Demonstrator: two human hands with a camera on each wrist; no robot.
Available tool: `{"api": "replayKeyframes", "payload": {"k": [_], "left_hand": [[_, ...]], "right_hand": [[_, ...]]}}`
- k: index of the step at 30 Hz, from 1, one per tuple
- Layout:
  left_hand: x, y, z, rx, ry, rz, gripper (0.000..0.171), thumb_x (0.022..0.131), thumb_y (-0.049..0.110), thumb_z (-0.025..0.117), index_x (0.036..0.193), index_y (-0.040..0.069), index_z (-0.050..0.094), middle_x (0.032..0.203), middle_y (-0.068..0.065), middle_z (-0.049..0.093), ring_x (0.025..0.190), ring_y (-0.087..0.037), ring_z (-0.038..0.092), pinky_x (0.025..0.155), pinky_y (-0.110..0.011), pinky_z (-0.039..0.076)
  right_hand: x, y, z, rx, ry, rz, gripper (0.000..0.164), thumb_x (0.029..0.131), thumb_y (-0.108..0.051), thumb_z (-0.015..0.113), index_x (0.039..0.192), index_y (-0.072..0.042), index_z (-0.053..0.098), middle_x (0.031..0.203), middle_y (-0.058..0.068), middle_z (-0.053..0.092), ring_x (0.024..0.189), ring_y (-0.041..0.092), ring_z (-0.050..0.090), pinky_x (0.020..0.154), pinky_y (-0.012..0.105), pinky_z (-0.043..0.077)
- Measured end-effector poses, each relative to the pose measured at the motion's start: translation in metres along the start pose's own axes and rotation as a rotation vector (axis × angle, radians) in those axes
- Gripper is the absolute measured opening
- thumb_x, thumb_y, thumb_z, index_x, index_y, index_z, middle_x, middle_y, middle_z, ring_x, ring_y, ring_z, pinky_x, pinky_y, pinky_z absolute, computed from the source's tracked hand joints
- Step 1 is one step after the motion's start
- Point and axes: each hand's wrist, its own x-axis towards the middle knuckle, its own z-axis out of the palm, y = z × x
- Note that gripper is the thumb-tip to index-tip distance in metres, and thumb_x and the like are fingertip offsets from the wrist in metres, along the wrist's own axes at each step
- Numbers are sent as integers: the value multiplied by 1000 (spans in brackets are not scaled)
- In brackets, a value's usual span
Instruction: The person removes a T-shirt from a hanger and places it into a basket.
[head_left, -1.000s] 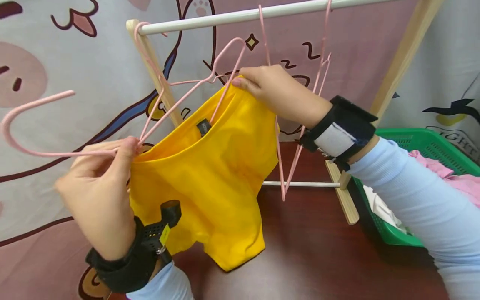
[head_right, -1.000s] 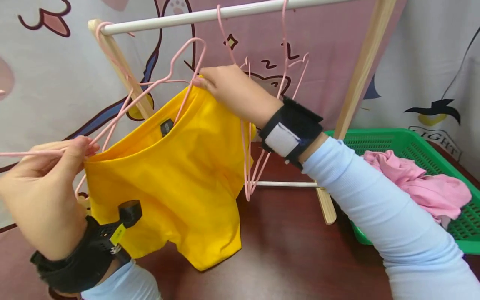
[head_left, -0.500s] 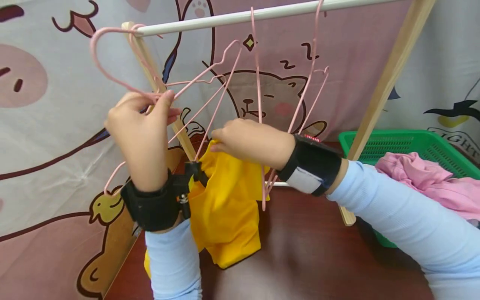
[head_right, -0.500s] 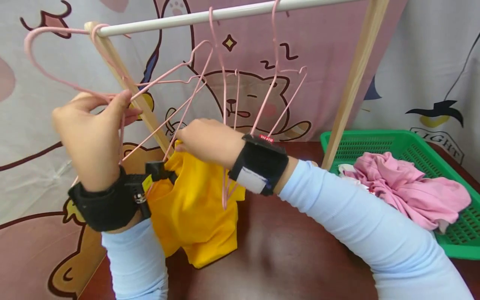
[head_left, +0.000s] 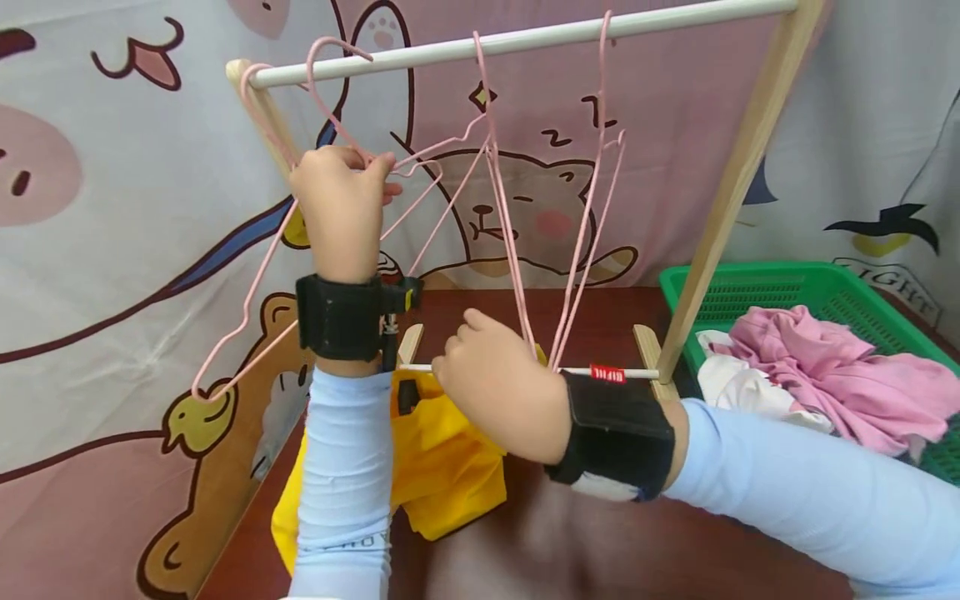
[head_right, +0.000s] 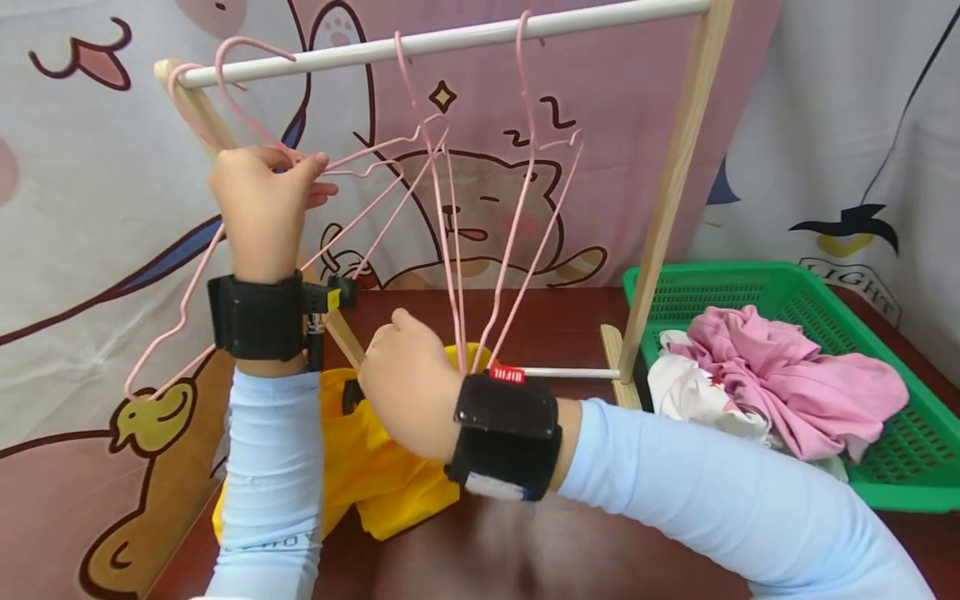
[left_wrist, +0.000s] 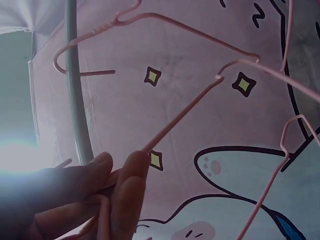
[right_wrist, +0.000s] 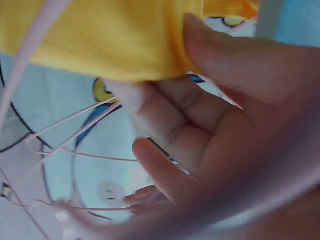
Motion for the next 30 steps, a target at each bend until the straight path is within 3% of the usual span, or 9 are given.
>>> {"api": "replayKeyframes", "payload": {"k": [4,8,13,17,20,24,27,30], "left_hand": [[12,6,1,56,-50,-8,31,91,34,56,97,9,74,89,-7,74,67,-6,69,55,-12,43],[23,12,5,12,-97,-20,30,91,31,57,98,6,74,94,-9,73,52,3,59,51,-12,41],[31,15,10,-10,-112,-18,28,90,26,58,97,3,73,85,-9,74,43,7,50,49,-11,42],[32,18,15,-29,-142,-40,28,91,26,58,100,3,72,87,-10,73,45,5,53,51,-11,45],[33,22,18,-30,-149,-48,28,91,26,58,99,3,72,75,-5,70,45,4,53,51,-11,46],[36,27,21,0,-135,-30,27,91,23,57,90,2,73,65,1,64,41,4,50,46,-13,42],[37,29,23,51,-120,-23,26,92,21,55,91,3,74,78,-5,72,43,4,49,46,-14,40],[35,29,25,78,-110,-44,26,93,19,52,100,3,73,95,-10,73,49,0,52,49,-14,41]], "right_hand": [[-10,-20,7,-111,26,-28,31,77,-38,74,105,-27,67,92,-10,72,96,7,64,114,32,25],[-16,-32,17,-126,63,-44,33,76,-41,73,106,-27,66,88,-10,72,93,7,64,113,31,27],[-21,-41,29,-141,93,-60,34,77,-44,72,106,-27,65,91,-9,71,96,7,63,111,30,31],[-25,-46,39,-136,152,-79,27,78,-43,72,97,-25,65,82,-9,69,78,8,60,88,22,45],[-25,-48,46,-129,199,-71,17,79,-38,72,87,-25,64,69,-9,62,64,9,50,63,19,39],[-23,-48,57,-97,170,-56,10,82,-32,70,86,-24,65,66,-7,59,61,9,48,59,19,39],[-22,-47,63,-96,141,-62,7,84,-29,68,88,-24,65,68,-6,61,61,10,49,58,19,42],[-23,-47,68,-117,174,-60,4,85,-26,67,86,-23,64,66,-6,60,58,10,48,54,19,40]]}}
